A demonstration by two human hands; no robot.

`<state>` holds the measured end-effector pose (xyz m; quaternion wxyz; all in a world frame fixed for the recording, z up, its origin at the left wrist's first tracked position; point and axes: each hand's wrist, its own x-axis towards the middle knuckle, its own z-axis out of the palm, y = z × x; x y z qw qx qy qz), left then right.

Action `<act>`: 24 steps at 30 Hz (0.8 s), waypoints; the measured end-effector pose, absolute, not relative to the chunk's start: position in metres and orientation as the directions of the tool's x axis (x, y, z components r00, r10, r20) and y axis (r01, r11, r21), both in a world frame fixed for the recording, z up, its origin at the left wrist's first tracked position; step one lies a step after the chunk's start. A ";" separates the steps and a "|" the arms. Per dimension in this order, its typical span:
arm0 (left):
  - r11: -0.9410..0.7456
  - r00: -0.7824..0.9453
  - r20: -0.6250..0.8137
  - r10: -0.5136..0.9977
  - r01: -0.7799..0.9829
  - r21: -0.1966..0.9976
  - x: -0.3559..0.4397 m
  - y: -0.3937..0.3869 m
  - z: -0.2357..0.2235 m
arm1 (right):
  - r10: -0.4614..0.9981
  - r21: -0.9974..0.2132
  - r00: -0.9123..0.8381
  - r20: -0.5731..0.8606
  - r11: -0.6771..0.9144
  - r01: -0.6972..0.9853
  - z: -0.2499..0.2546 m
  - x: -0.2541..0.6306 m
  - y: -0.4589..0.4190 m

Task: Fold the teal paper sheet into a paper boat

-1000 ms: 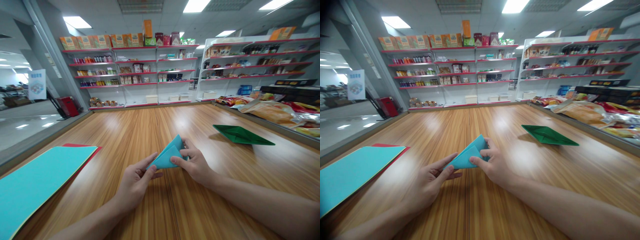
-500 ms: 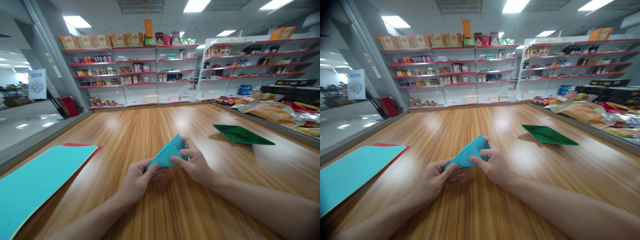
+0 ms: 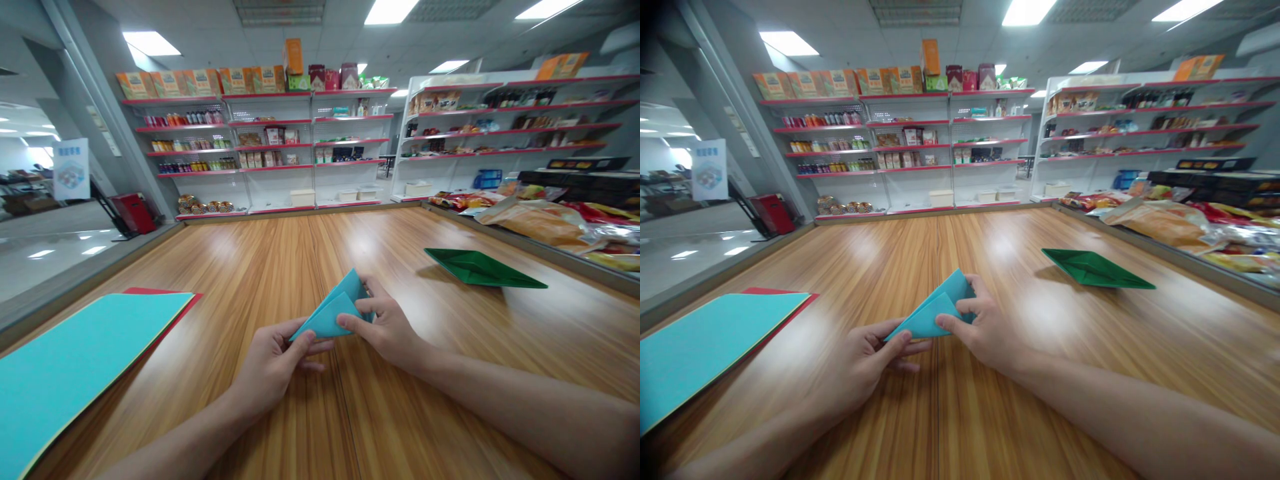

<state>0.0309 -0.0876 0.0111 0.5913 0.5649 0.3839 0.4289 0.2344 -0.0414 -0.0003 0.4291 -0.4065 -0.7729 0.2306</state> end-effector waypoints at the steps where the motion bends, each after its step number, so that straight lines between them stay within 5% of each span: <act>1: -0.004 0.335 0.027 0.942 -0.068 0.998 0.031 -0.088 0.012 | 0.826 -0.705 -0.303 0.474 0.563 0.431 -0.001 0.234 -0.041; 11: 0.092 0.337 -0.091 0.937 0.013 0.996 0.033 -0.078 0.003 | 0.832 -0.695 -0.250 0.495 0.552 0.460 -0.002 0.238 -0.039; 24: 0.047 0.283 -0.037 0.958 -0.026 0.999 0.033 -0.086 0.007 | 0.826 -0.683 -0.284 0.486 0.562 0.466 -0.002 0.236 -0.041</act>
